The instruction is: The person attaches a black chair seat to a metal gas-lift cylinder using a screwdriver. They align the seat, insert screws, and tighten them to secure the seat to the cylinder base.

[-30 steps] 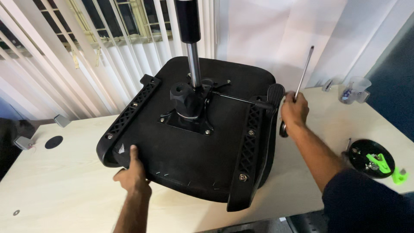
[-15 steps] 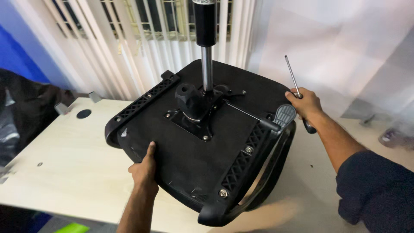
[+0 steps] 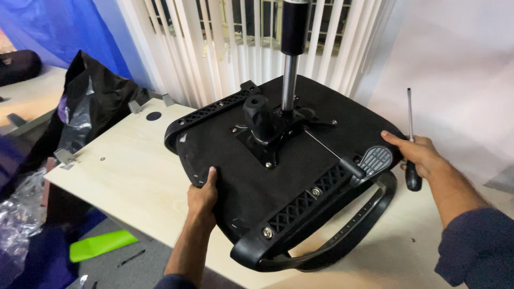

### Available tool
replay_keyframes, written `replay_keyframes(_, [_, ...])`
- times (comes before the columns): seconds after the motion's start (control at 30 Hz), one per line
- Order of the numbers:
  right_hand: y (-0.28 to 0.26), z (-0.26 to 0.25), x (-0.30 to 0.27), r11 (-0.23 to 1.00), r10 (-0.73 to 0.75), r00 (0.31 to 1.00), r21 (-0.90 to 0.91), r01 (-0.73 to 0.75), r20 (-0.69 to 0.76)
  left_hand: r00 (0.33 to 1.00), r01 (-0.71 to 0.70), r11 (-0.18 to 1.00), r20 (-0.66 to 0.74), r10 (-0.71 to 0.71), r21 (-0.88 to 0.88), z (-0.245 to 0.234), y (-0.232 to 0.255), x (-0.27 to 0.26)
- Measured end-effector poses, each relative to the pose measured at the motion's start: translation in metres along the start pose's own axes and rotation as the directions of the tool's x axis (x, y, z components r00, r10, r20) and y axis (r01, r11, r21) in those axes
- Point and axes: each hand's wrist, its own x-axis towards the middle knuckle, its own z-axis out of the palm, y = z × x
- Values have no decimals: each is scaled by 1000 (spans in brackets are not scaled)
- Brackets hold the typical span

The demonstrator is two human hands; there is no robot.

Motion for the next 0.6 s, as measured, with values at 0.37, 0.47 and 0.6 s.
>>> replay_keyframes(0.37, [38,19,-109,992,56,975,120,-31,-213,999,-32,958,31,24,286,-18,65,59])
replay_keyframes(0.47, [38,16,-132,985,40,974,172,-1,-225,995,-25,951,98,-6,309,-10,69,74])
replay_keyframes(0.6, [34,21,-136,992,108,936,94,-81,-335,981,-8,948,188,-55,317,5,72,98])
